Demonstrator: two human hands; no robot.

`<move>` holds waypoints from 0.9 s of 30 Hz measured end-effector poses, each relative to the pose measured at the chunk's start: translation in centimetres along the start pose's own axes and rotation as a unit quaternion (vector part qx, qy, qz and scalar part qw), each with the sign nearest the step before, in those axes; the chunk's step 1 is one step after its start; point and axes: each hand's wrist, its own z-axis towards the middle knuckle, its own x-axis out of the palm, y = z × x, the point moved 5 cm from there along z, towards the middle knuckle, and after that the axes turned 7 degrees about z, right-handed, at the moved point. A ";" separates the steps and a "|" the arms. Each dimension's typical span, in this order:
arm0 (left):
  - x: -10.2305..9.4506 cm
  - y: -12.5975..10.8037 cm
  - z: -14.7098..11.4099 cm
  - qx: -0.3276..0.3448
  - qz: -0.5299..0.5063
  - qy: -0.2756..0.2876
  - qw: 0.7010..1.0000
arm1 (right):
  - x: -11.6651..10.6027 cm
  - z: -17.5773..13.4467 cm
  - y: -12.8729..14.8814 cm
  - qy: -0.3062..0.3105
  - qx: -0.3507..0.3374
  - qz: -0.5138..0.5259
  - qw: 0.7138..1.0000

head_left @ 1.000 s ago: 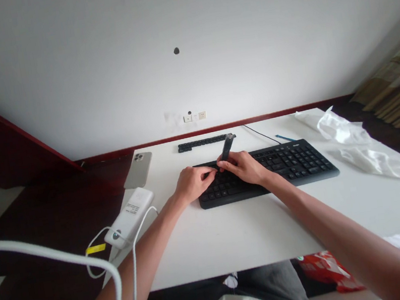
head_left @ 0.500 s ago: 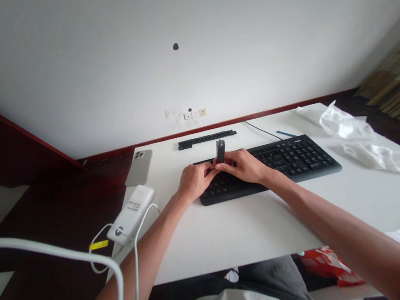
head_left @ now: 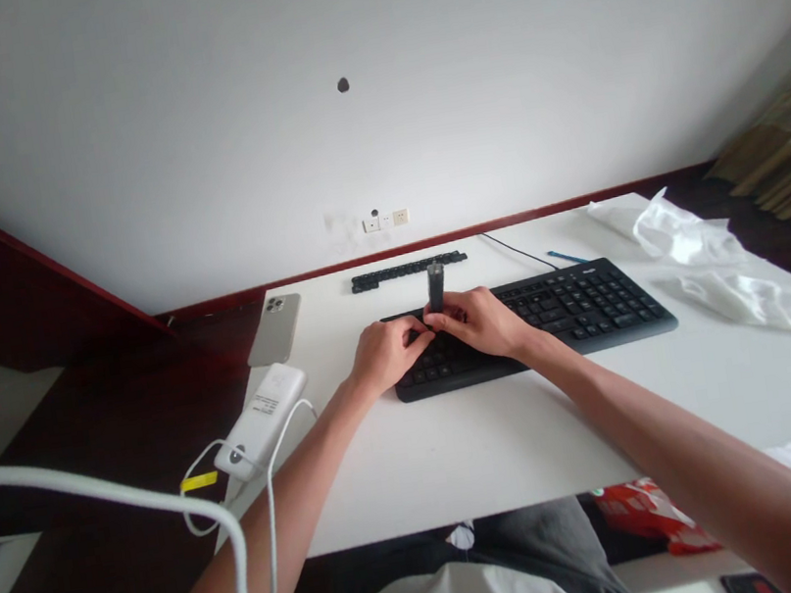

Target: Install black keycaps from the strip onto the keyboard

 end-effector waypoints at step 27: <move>0.7 -0.4 -0.1 -0.056 -0.019 -0.006 0.998 | -1.6 0.1 -2.9 0.021 0.019 0.116 0.993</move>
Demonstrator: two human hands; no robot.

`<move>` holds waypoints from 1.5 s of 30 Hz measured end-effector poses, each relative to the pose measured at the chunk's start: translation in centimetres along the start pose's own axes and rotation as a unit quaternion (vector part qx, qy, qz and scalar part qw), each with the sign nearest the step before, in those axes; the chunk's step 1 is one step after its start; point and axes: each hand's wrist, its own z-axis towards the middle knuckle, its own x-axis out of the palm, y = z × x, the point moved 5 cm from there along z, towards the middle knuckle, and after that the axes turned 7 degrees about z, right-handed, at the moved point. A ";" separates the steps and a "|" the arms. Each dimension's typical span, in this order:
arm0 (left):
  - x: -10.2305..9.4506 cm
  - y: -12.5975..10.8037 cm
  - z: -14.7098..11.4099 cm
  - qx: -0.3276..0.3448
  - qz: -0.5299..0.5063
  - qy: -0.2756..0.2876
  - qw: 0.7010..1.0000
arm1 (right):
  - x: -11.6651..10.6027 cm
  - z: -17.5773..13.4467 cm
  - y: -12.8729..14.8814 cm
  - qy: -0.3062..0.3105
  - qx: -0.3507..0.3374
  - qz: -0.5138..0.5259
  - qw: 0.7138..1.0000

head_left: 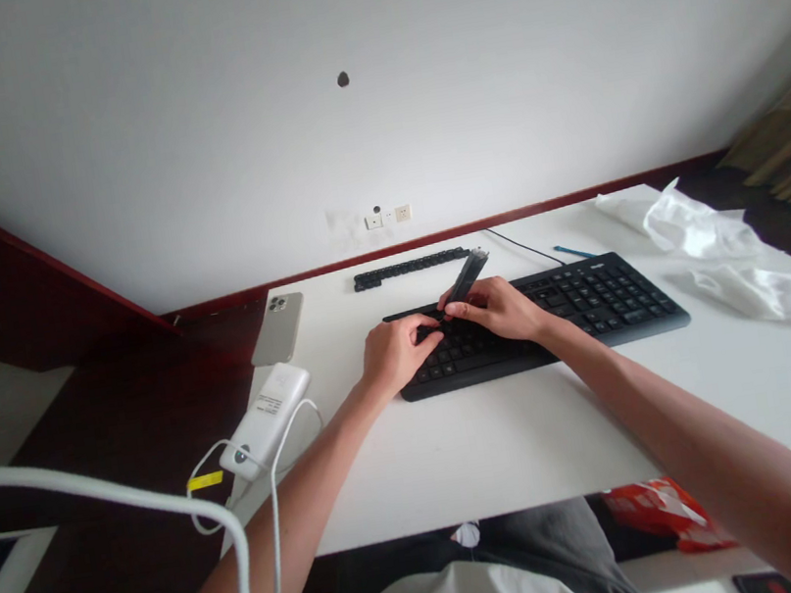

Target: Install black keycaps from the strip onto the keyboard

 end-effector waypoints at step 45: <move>-0.1 0.1 -0.1 0.012 0.011 0.001 1.000 | 1.9 -0.1 1.3 0.024 -0.014 -0.008 1.000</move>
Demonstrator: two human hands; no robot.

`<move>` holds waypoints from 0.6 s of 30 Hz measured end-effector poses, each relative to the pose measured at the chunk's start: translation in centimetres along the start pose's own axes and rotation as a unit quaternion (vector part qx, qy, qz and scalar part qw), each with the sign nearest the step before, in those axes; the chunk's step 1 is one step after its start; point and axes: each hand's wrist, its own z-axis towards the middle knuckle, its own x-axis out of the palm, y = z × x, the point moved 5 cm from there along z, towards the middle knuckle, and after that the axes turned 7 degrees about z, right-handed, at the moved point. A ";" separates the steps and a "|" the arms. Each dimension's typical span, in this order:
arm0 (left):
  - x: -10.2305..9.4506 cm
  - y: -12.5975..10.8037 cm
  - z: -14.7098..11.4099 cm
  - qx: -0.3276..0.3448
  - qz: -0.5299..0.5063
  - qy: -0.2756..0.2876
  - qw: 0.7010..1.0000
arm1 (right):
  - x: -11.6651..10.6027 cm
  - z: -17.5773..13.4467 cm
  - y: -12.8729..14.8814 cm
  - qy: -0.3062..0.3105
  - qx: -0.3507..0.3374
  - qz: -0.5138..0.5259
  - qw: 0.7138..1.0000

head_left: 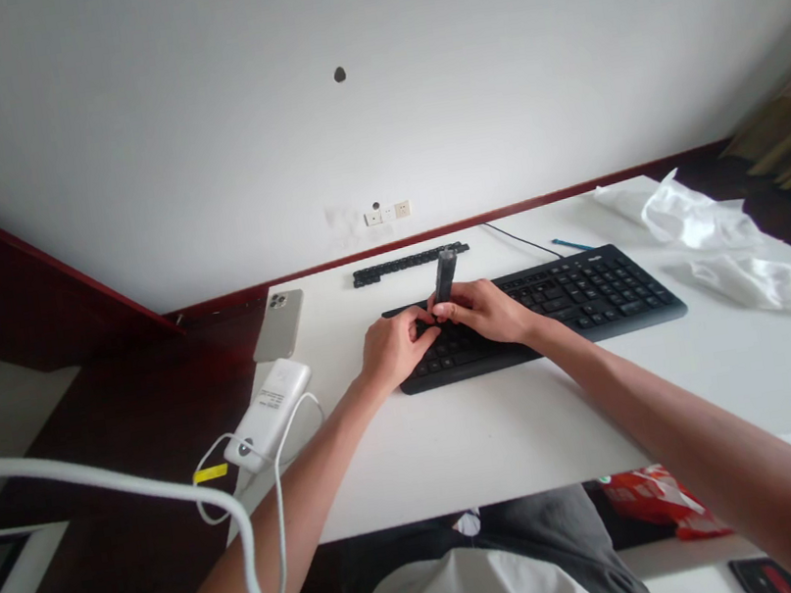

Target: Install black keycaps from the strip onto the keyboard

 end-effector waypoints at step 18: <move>-0.1 -0.1 0.0 0.002 -0.017 0.005 1.000 | -2.0 -0.3 -0.9 0.057 0.016 0.083 0.995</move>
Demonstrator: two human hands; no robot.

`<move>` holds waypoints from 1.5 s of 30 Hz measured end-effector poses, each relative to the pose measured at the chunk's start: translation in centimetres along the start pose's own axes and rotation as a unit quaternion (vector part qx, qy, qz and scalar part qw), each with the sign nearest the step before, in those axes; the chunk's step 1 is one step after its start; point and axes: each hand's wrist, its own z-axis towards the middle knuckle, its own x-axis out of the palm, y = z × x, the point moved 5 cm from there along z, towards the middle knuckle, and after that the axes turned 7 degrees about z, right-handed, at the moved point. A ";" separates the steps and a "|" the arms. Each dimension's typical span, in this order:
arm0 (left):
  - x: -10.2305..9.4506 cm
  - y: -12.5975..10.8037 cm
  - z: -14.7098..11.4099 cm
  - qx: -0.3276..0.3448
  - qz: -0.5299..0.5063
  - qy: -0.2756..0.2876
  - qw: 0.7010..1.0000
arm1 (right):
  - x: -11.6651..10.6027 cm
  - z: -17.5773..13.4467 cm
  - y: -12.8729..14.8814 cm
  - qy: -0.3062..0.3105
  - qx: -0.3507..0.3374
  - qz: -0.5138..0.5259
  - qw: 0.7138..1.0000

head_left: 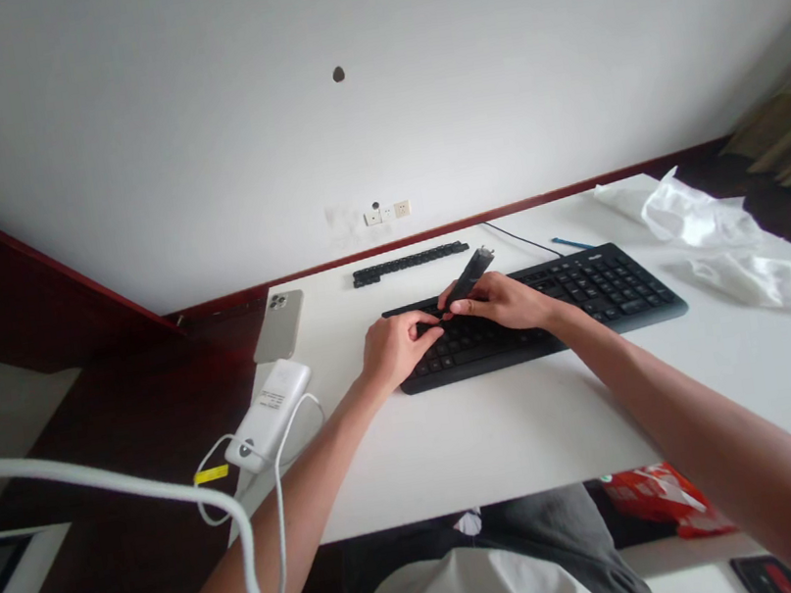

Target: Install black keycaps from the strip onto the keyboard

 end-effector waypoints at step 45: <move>-3.2 7.7 2.4 -0.114 0.189 -0.076 0.972 | -1.6 0.0 -1.8 -0.216 0.015 -0.014 0.976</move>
